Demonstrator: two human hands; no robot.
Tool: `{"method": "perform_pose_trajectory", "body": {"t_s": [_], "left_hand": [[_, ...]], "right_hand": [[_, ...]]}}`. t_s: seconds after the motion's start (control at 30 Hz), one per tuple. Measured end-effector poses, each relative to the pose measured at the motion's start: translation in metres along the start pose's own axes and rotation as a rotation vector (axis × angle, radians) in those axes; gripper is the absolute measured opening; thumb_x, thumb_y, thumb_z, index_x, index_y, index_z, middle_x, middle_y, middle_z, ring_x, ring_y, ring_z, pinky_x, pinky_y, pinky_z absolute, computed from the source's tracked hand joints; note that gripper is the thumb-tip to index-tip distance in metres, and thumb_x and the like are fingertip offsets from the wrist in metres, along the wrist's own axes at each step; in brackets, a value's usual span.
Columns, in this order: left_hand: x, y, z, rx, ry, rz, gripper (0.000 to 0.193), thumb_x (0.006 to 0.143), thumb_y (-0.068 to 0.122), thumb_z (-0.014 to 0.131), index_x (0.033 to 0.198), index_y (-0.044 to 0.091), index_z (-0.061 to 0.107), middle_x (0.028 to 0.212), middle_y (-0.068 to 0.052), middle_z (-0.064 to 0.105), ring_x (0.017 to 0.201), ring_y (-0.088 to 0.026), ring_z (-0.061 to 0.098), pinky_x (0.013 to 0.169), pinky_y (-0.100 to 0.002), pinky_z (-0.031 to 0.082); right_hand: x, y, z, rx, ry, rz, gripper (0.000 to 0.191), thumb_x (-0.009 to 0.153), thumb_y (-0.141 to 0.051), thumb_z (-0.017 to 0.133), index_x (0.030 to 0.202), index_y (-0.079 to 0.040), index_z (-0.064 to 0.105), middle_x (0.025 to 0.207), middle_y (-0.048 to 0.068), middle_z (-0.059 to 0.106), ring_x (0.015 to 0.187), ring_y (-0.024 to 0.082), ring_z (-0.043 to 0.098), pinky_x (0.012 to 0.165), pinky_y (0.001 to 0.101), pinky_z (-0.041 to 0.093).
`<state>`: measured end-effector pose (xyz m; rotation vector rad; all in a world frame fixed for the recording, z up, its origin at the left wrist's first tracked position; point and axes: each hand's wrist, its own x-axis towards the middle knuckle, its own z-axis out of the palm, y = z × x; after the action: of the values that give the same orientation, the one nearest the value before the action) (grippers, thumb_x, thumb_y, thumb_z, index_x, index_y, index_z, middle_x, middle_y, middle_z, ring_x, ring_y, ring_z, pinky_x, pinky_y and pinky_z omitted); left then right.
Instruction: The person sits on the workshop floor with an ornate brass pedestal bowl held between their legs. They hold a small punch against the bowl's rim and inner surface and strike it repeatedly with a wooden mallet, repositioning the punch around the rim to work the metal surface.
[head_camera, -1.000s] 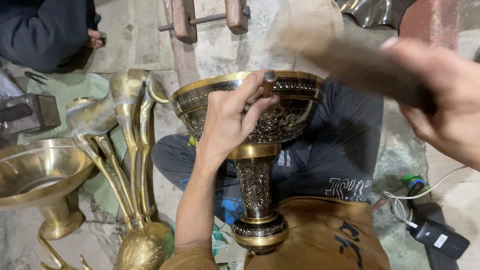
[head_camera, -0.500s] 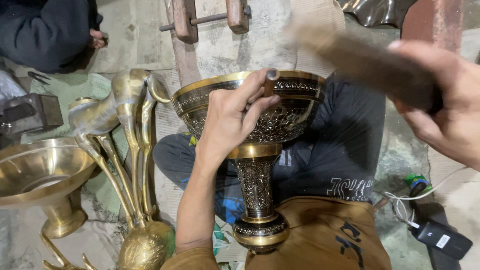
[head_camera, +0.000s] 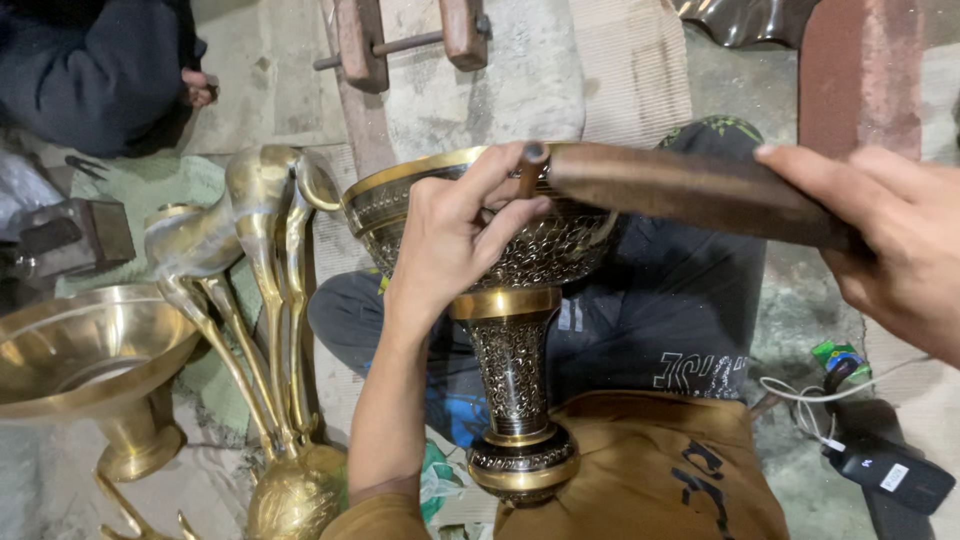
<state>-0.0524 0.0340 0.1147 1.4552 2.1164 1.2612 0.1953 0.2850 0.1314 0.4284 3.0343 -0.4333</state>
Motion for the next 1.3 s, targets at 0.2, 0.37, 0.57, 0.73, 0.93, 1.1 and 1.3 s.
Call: {"method": "perform_pose_trajectory", "body": {"t_s": [0.2, 0.37, 0.57, 0.73, 0.93, 1.1, 1.3], "left_hand": [[0.012, 0.002, 0.002, 0.041, -0.241, 0.129, 0.034, 0.098, 0.016, 0.078, 0.126, 0.007, 0.060, 0.086, -0.007, 0.077, 0.069, -0.025, 0.073, 0.063, -0.034, 0.055], [0.022, 0.004, -0.001, 0.003, -0.304, 0.219, 0.039, 0.098, 0.019, 0.077, 0.130, 0.007, 0.058, 0.090, -0.009, 0.076, 0.073, -0.028, 0.073, 0.064, -0.036, 0.054], [0.020, 0.005, -0.001, 0.020, -0.277, 0.205, 0.034, 0.100, 0.020, 0.076, 0.126, 0.009, 0.058, 0.092, -0.006, 0.077, 0.072, -0.027, 0.071, 0.064, -0.035, 0.053], [0.019, 0.004, 0.001, 0.070, -0.288, 0.182, 0.033, 0.098, 0.022, 0.078, 0.120, 0.007, 0.058, 0.086, -0.006, 0.075, 0.065, -0.026, 0.069, 0.060, -0.036, 0.051], [0.018, 0.001, 0.002, 0.061, -0.256, 0.236, 0.034, 0.101, 0.023, 0.076, 0.125, 0.008, 0.057, 0.094, -0.008, 0.078, 0.071, -0.027, 0.072, 0.061, -0.034, 0.053], [0.019, -0.002, 0.003, 0.059, -0.279, 0.228, 0.035, 0.100, 0.023, 0.075, 0.125, 0.007, 0.058, 0.090, -0.008, 0.078, 0.064, -0.026, 0.070, 0.058, -0.035, 0.051], [0.019, -0.002, 0.003, 0.065, -0.282, 0.239, 0.036, 0.100, 0.023, 0.076, 0.125, 0.007, 0.057, 0.087, -0.010, 0.076, 0.066, -0.028, 0.071, 0.058, -0.035, 0.051]], "right_hand": [[-0.014, -0.012, 0.021, 0.179, 0.232, 0.050, 0.068, 0.076, 0.006, 0.073, 0.141, -0.004, 0.057, 0.107, 0.021, 0.068, 0.082, 0.034, 0.071, 0.071, 0.0409, 0.058], [-0.009, -0.030, 0.044, 0.044, -0.087, 0.189, 0.076, 0.081, -0.008, 0.082, 0.151, -0.017, 0.055, 0.101, 0.009, 0.073, 0.072, 0.025, 0.072, 0.063, 0.0345, 0.059], [-0.022, -0.020, 0.027, 0.511, 0.318, 0.094, 0.065, 0.084, 0.000, 0.074, 0.143, -0.008, 0.048, 0.103, 0.012, 0.068, 0.082, 0.024, 0.070, 0.071, 0.0330, 0.058], [-0.020, -0.016, 0.009, 0.234, 0.118, 0.108, 0.068, 0.079, 0.007, 0.077, 0.144, -0.006, 0.057, 0.086, 0.015, 0.066, 0.071, 0.025, 0.067, 0.065, 0.0369, 0.053], [-0.020, -0.011, 0.015, 0.291, 0.089, 0.153, 0.068, 0.082, 0.007, 0.074, 0.146, -0.007, 0.055, 0.085, 0.016, 0.064, 0.070, 0.025, 0.064, 0.064, 0.0383, 0.052], [-0.023, -0.002, 0.016, 0.170, 0.072, 0.036, 0.071, 0.079, 0.009, 0.074, 0.145, -0.006, 0.056, 0.087, 0.016, 0.065, 0.071, 0.025, 0.065, 0.068, 0.0394, 0.052], [-0.026, -0.004, 0.018, 0.203, 0.152, -0.013, 0.071, 0.076, 0.013, 0.073, 0.143, -0.005, 0.055, 0.091, 0.017, 0.066, 0.074, 0.027, 0.066, 0.069, 0.0387, 0.052]]}}
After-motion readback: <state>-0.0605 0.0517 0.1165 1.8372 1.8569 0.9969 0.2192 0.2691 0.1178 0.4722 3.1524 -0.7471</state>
